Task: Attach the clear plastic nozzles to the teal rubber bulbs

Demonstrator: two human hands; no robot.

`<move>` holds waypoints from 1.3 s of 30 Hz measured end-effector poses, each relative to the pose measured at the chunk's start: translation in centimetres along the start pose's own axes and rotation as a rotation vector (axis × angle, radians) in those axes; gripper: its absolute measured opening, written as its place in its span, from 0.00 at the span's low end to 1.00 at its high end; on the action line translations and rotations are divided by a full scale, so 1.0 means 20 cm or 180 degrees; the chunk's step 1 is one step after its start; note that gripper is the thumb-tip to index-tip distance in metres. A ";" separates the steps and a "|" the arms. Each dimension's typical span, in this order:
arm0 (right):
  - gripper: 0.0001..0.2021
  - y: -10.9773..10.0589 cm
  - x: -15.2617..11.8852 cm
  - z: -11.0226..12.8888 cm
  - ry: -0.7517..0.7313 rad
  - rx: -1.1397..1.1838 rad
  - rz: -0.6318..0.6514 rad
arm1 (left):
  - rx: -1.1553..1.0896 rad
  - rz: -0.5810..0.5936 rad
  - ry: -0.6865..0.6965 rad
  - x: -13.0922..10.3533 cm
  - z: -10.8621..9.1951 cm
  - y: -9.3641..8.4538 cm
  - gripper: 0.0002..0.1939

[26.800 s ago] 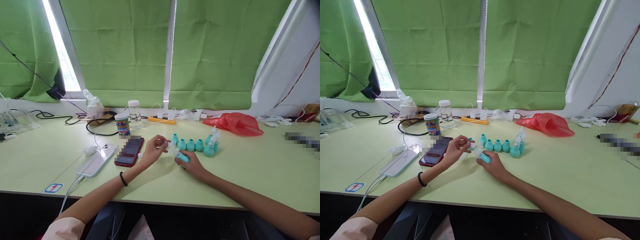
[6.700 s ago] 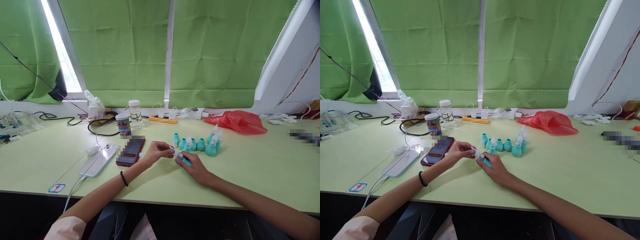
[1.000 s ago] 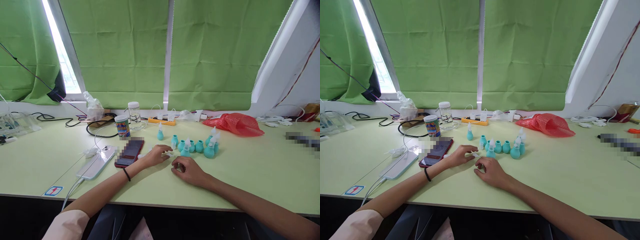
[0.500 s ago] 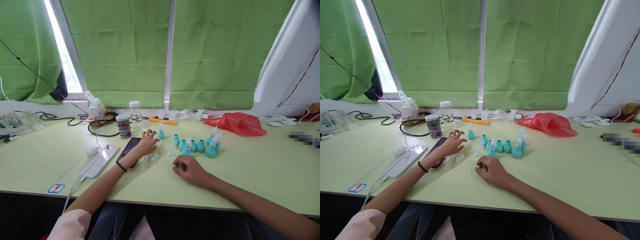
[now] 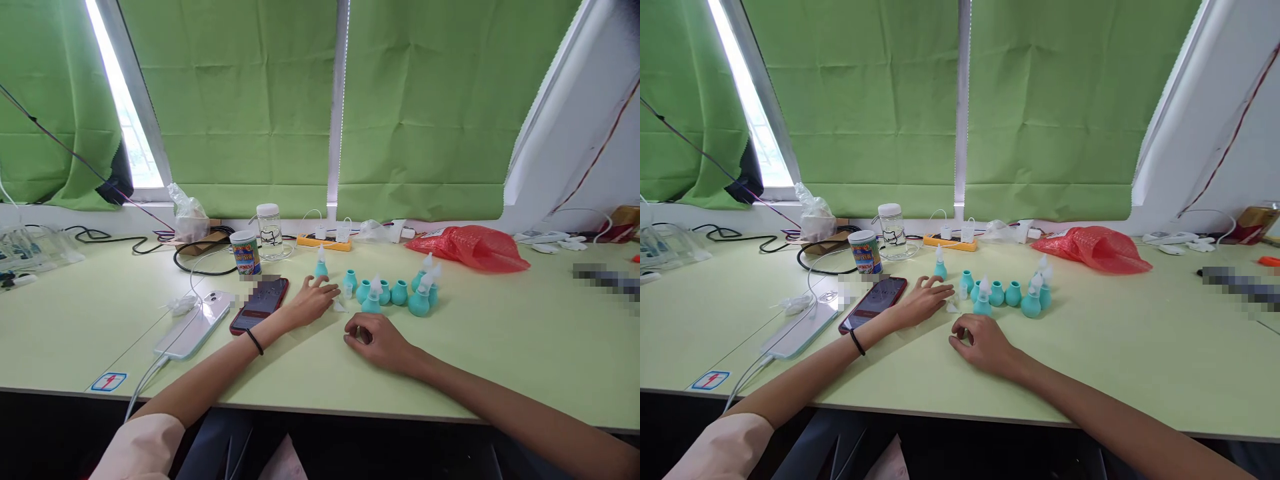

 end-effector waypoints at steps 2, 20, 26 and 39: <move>0.03 0.00 0.00 0.00 -0.0005 -0.0006 0.0005 | -0.0046 0.0122 0.0092 0.01 -0.03 0.04 0.15; 0.03 0.00 0.00 0.00 0.0024 -0.0016 0.0017 | -0.1089 -0.0139 -0.0702 0.19 0.01 0.11 0.17; 0.03 0.01 0.00 -0.01 -0.0028 0.0018 -0.0050 | -0.1089 0.0003 -0.0816 0.20 0.00 0.17 0.10; 0.12 -0.02 0.01 -0.04 0.0303 0.0100 -0.0555 | -0.3011 0.0163 -0.1584 -0.02 -0.11 -0.10 0.08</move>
Point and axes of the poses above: each hand's wrist, its own x-axis towards the middle knuckle, its own y-axis out of the palm, z = x × y, the point moved 3 cm from there along x, towards the middle knuckle, and after that the axes turned 13 degrees about -z, right-handed, at the moved point
